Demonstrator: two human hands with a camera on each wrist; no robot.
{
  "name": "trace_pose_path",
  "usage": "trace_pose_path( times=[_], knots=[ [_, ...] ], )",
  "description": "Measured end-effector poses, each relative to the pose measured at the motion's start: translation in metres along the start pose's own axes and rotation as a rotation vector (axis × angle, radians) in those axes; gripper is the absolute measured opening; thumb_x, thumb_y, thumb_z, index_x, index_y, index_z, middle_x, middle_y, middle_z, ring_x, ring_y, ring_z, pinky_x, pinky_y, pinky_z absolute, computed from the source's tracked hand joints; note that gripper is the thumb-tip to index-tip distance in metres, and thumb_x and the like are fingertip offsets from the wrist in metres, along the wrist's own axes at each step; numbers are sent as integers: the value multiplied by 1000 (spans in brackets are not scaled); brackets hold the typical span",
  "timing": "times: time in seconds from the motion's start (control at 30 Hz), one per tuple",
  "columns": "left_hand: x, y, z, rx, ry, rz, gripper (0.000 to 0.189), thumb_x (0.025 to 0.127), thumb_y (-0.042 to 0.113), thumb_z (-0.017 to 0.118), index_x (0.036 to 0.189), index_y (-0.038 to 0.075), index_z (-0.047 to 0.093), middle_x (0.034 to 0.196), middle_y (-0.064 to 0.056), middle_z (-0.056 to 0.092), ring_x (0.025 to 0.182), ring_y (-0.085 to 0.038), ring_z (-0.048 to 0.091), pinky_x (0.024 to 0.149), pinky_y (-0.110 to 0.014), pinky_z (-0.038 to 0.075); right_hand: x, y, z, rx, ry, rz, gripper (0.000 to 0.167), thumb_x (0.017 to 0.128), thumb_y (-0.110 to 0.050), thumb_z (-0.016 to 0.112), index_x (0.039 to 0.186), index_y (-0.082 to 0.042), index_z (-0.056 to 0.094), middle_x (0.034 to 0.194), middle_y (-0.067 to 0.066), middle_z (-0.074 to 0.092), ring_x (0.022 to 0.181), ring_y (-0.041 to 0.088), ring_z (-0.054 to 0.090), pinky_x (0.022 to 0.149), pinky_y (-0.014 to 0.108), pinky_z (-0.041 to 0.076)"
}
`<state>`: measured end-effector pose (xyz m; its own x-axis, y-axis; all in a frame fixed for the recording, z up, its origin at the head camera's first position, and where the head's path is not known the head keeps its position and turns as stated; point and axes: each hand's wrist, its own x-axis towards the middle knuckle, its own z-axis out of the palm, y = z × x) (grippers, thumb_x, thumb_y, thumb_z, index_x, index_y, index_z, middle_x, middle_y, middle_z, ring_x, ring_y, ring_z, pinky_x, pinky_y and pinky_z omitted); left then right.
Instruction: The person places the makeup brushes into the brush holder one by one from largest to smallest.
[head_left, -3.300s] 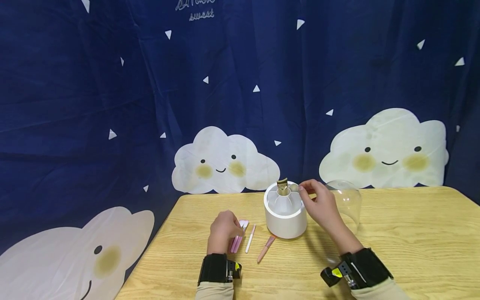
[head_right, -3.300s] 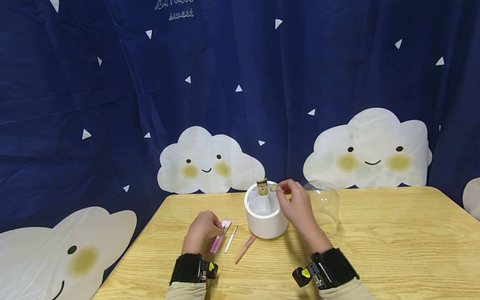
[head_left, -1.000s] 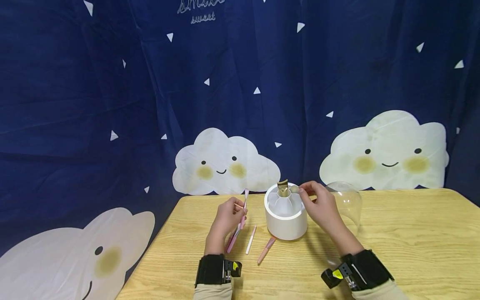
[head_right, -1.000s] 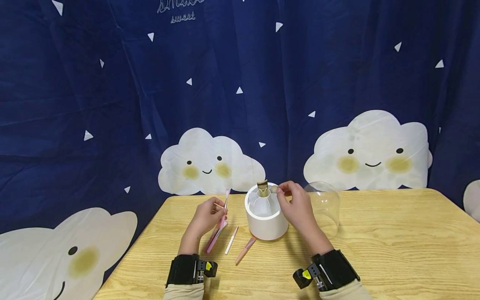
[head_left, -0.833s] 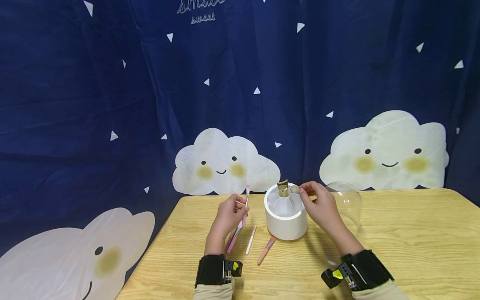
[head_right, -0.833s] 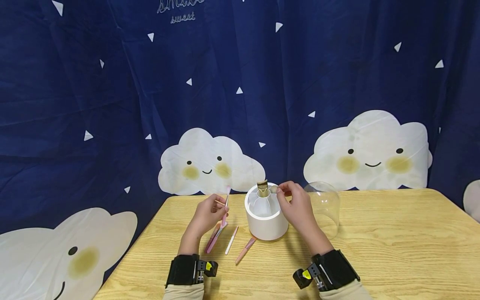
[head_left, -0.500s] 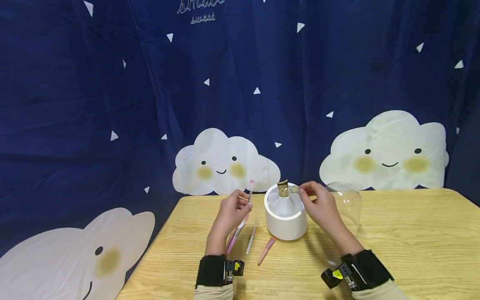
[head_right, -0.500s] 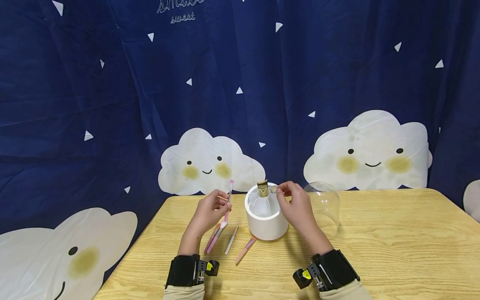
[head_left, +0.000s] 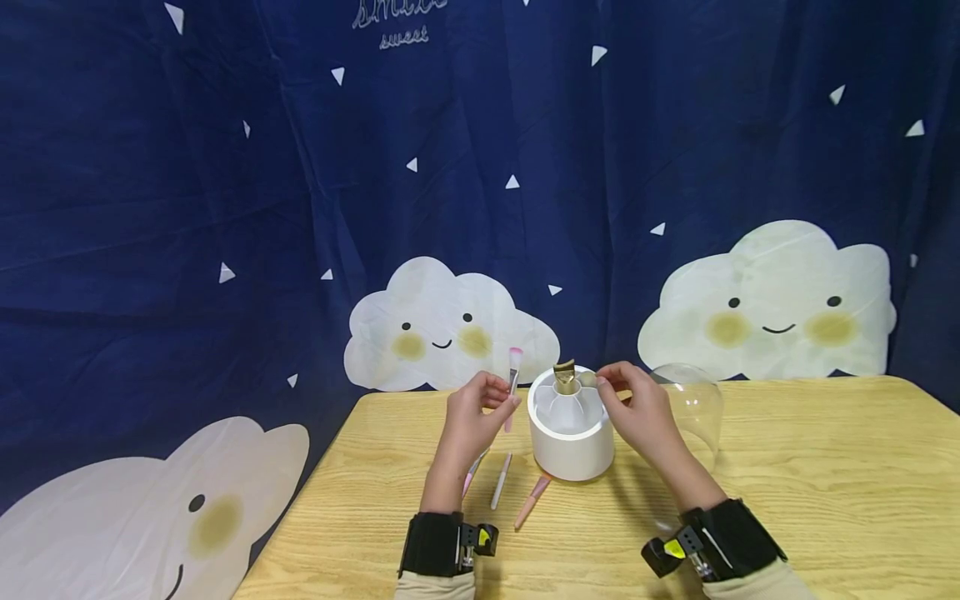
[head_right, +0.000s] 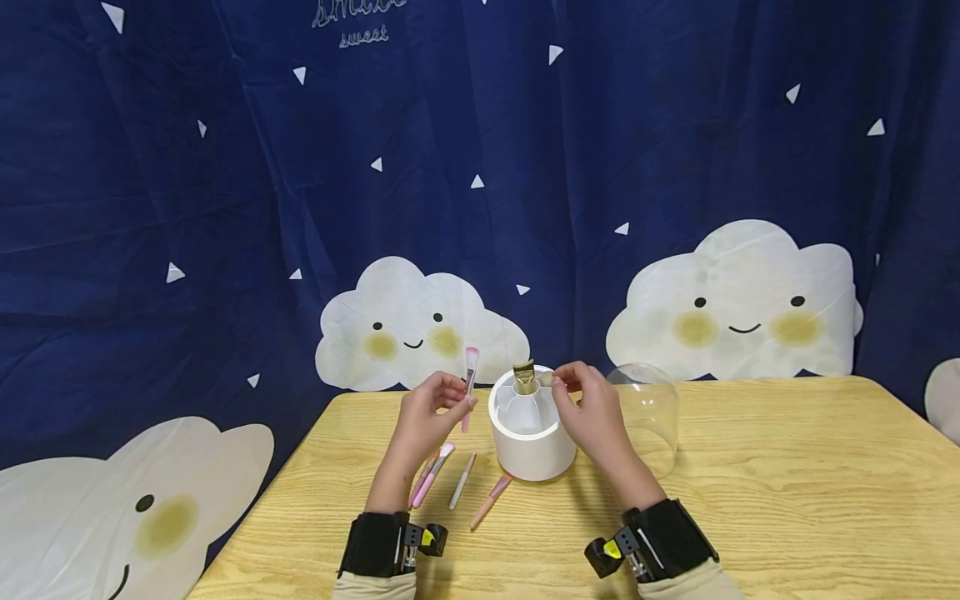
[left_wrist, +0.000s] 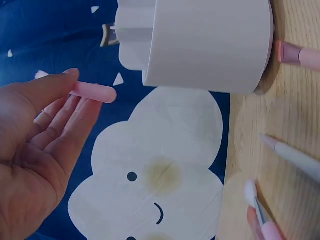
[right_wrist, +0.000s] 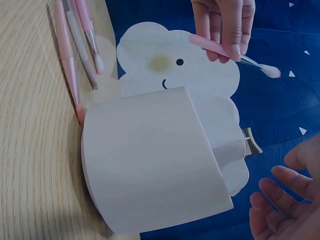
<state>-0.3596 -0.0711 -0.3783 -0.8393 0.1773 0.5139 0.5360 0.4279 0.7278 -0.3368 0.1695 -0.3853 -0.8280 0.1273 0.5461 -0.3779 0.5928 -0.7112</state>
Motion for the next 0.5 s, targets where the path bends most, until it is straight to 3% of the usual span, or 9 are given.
trace_pose_path(
  times=[0.23, 0.5],
  knots=[
    [0, 8, 9, -82, 38, 9, 17, 88, 6, 79, 98, -1, 67, 90, -13, 73, 83, -25, 73, 80, -37, 60, 0, -2, 0, 10, 5, -8, 16, 100, -12, 60, 107, 0, 67, 104, 16, 68, 98, 31, 65, 73, 35, 52],
    [0, 12, 19, -119, 37, 16, 17, 87, 7, 80, 96, 0, 68, 92, -12, 73, 84, -23, 72, 78, -29, 59, 0, -4, 2, 28, 16, -29, 16, 98, -9, 60, 109, 2, 66, 103, 17, 68, 96, 31, 66, 75, 35, 53]
  ],
)
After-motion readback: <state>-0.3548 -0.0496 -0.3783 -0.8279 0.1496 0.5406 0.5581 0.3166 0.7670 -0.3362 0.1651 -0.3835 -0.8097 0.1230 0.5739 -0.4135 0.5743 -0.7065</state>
